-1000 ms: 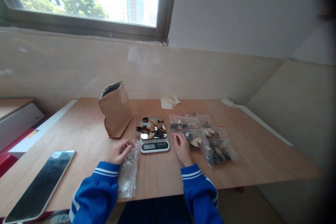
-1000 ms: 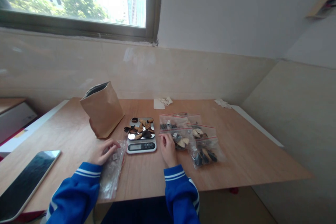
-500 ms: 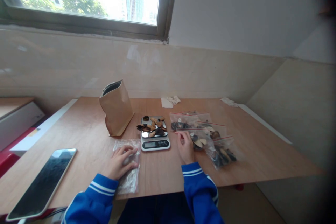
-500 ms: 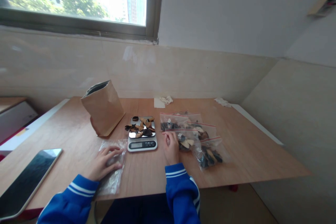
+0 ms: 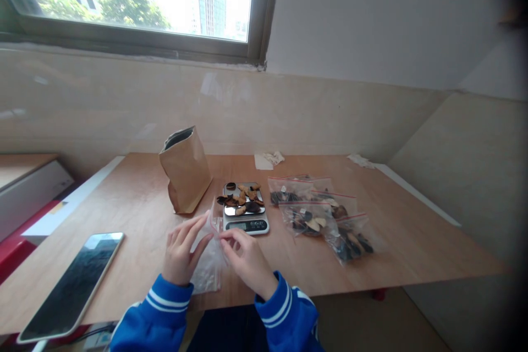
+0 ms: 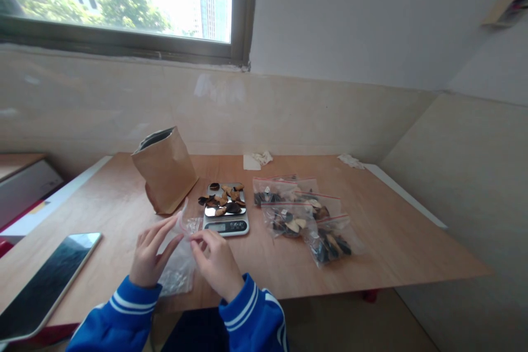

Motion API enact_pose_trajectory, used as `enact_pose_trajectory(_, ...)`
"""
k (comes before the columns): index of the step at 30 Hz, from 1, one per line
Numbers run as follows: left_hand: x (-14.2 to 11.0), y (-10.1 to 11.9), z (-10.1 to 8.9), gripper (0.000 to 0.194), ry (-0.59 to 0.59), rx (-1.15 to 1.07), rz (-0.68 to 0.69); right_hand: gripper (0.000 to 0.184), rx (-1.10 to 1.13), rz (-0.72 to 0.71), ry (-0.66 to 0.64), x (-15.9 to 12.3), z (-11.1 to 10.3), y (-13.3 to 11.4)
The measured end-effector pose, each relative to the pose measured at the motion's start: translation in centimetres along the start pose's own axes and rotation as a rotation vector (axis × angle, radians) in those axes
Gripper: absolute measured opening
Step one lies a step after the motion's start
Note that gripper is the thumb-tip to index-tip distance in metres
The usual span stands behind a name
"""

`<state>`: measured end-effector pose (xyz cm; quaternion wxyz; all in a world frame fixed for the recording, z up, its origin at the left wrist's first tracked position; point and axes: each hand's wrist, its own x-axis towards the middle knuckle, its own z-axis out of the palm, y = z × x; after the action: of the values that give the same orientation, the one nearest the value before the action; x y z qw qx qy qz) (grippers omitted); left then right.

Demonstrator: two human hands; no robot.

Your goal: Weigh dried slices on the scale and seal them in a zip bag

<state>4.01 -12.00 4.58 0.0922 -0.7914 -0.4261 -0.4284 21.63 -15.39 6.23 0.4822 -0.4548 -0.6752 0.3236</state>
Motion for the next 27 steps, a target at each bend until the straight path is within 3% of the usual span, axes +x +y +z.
enact_pose_trajectory(5, -1.1, 1.7, 0.1, 0.068, 0.119, -0.098, -0.172, 0.015, 0.074, 0.067, 0.068, 0.4, 0.4, -0.4)
enact_pose_trajectory(10, -2.1, 2.3, 0.2, 0.051, 0.125, -0.162, -0.132, 0.015, 0.124, 0.079, 0.025, 0.7, 0.6, -1.6)
enact_pose_trajectory(16, -2.6, 1.0, 0.0, 0.028, 0.273, -0.175, -0.156, 0.017, 0.160, 0.114, -0.041, 0.2, 1.0, -2.8)
enact_pose_trajectory(23, -1.8, 0.0, -1.3, 0.024, 0.579, -0.082, -0.482, 0.017, 0.055, 0.239, -0.024, -0.8, 1.7, -1.3)
enact_pose_trajectory(27, -0.9, -0.4, -1.6, 0.027, 0.555, -0.145, -0.489, 0.019, 0.039, 0.274, -0.037, -0.8, 1.6, -0.6)
